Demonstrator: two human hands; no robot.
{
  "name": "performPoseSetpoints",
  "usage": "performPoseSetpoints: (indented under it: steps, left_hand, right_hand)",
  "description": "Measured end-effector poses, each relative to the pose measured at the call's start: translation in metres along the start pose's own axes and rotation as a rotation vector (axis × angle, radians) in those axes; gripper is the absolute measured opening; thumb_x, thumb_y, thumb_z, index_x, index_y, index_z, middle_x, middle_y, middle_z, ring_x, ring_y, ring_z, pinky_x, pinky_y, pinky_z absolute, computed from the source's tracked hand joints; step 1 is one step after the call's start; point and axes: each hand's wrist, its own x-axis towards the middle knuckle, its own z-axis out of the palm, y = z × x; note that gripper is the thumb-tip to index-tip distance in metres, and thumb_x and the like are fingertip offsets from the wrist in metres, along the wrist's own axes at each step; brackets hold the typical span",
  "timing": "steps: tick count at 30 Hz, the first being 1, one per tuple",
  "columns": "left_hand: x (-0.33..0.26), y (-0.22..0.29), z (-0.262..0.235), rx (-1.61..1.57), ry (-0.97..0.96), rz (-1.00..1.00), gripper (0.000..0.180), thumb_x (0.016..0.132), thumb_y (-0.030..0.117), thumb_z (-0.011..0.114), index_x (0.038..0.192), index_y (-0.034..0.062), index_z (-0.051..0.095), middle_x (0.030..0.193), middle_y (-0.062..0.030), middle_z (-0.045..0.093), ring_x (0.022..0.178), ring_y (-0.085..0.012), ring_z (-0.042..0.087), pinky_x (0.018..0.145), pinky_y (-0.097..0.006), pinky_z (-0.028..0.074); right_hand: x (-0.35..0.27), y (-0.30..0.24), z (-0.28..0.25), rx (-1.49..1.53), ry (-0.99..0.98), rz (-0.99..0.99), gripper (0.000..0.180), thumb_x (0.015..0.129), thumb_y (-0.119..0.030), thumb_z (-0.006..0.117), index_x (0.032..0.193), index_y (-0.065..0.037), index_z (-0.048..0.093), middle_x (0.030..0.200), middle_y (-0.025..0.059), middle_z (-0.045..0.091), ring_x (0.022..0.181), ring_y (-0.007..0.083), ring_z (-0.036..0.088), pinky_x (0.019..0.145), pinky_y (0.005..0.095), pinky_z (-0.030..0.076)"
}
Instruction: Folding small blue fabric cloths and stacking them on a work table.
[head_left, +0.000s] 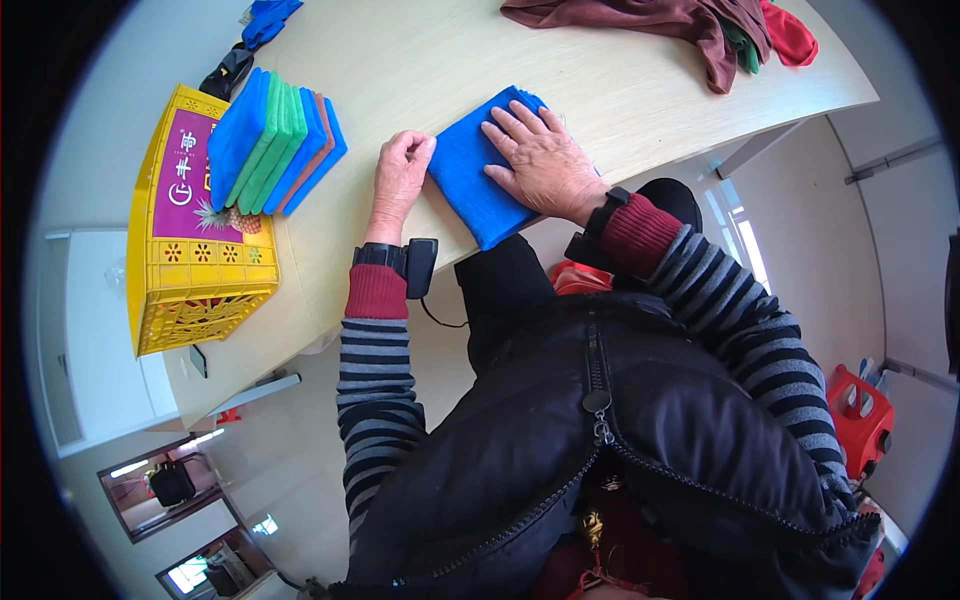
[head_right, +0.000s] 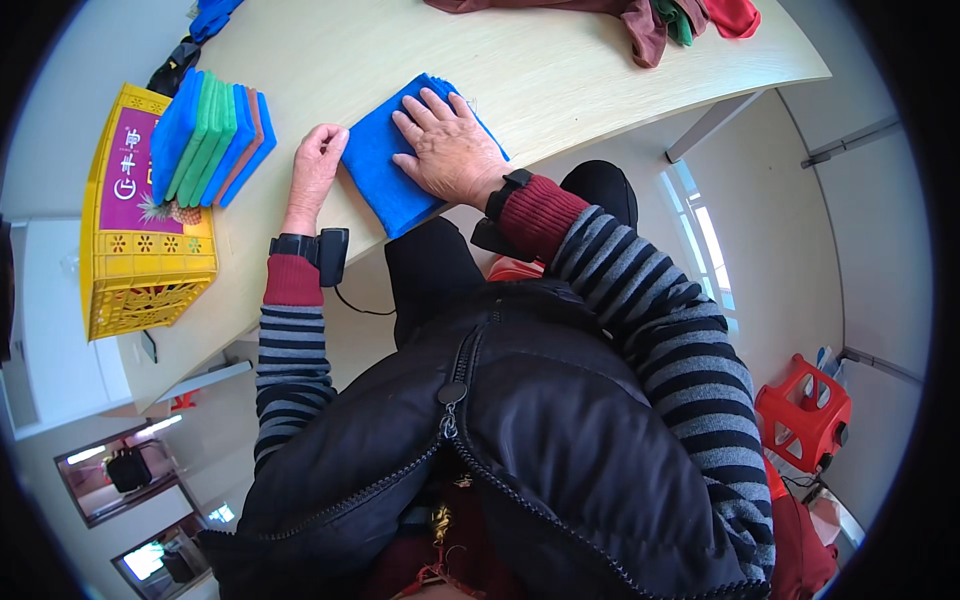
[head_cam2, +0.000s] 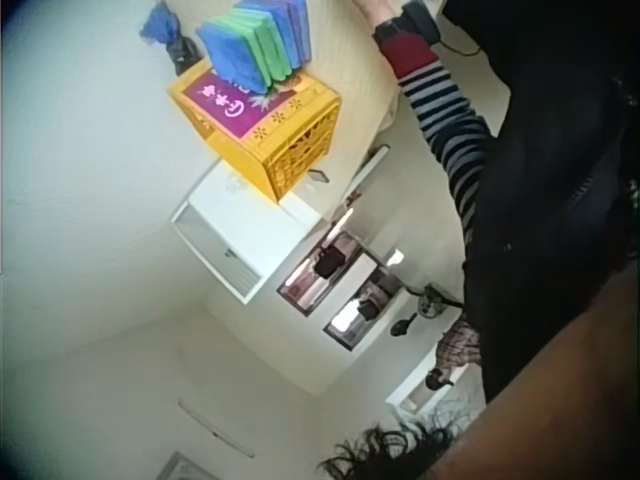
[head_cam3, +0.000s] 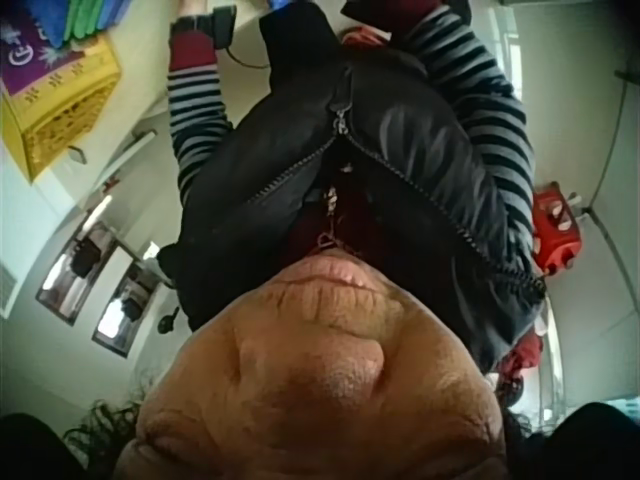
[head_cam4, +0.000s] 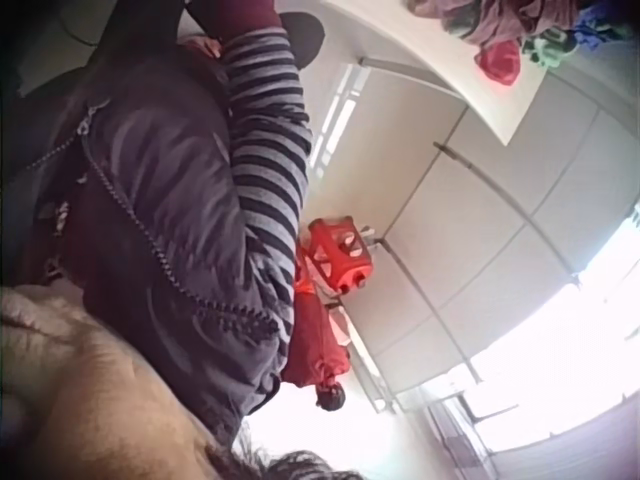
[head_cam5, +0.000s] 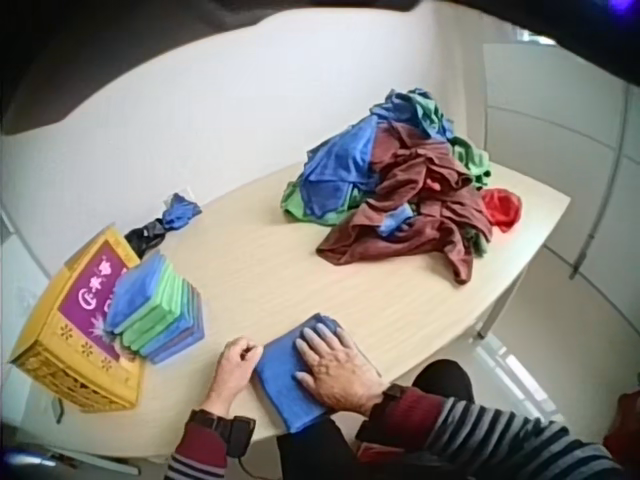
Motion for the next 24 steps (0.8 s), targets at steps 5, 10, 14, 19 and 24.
performPoseSetpoints:
  steps: [5, 10, 14, 19, 24]
  left_hand:
    - [0.006, -0.004, -0.010, 0.089, -0.142, -0.044, 0.027, 0.097, 0.029, 0.065, 0.088, 0.0037, 0.062, 0.084, -0.0053, 0.061, 0.081, -0.0169, 0.057, 0.076, -0.033, 0.047]
    - [0.003, 0.005, -0.003, 0.519, -0.037, 0.106, 0.032, 0.093, 0.030, 0.068, 0.081, 0.0028, 0.057, 0.087, -0.0098, 0.061, 0.087, -0.0275, 0.057, 0.081, -0.040, 0.047]
    - [-0.006, 0.023, 0.004, 0.755, 0.119, 0.147, 0.031, 0.088, 0.031, 0.074, 0.080, 0.0064, 0.057, 0.091, -0.0112, 0.060, 0.095, -0.0335, 0.056, 0.086, -0.046, 0.045]
    - [-0.057, 0.095, 0.010, 0.433, 0.045, 0.380, 0.030, 0.081, 0.025, 0.078, 0.093, 0.0084, 0.056, 0.094, -0.0102, 0.056, 0.096, -0.0330, 0.055, 0.087, -0.045, 0.045]
    - [-0.098, 0.117, 0.023, 0.573, -0.057, 0.453, 0.031, 0.080, 0.020, 0.077, 0.097, 0.0052, 0.055, 0.100, -0.0121, 0.054, 0.097, -0.0317, 0.055, 0.085, -0.042, 0.047]
  right_hand:
    - [0.001, -0.004, -0.006, -0.007, -0.031, 0.003, 0.068, 0.103, -0.056, 0.036, 0.155, -0.012, 0.037, 0.161, 0.0120, 0.032, 0.152, 0.0303, 0.024, 0.125, 0.0486, 0.014]
    - [-0.001, -0.005, -0.003, -0.017, -0.014, 0.048, 0.069, 0.103, -0.057, 0.035, 0.155, -0.011, 0.036, 0.161, 0.0125, 0.032, 0.152, 0.0306, 0.024, 0.125, 0.0484, 0.013]
    - [0.000, -0.004, 0.002, -0.038, 0.010, 0.045, 0.070, 0.103, -0.057, 0.034, 0.155, -0.010, 0.036, 0.161, 0.0130, 0.032, 0.152, 0.0307, 0.023, 0.124, 0.0484, 0.014]
    - [-0.001, 0.000, 0.005, -0.046, 0.017, 0.060, 0.070, 0.103, -0.057, 0.035, 0.155, -0.010, 0.035, 0.162, 0.0132, 0.031, 0.152, 0.0307, 0.023, 0.124, 0.0484, 0.014]
    - [0.001, -0.002, 0.006, -0.055, 0.029, 0.056, 0.070, 0.103, -0.058, 0.034, 0.155, -0.011, 0.036, 0.162, 0.0132, 0.031, 0.152, 0.0305, 0.023, 0.124, 0.0481, 0.014]
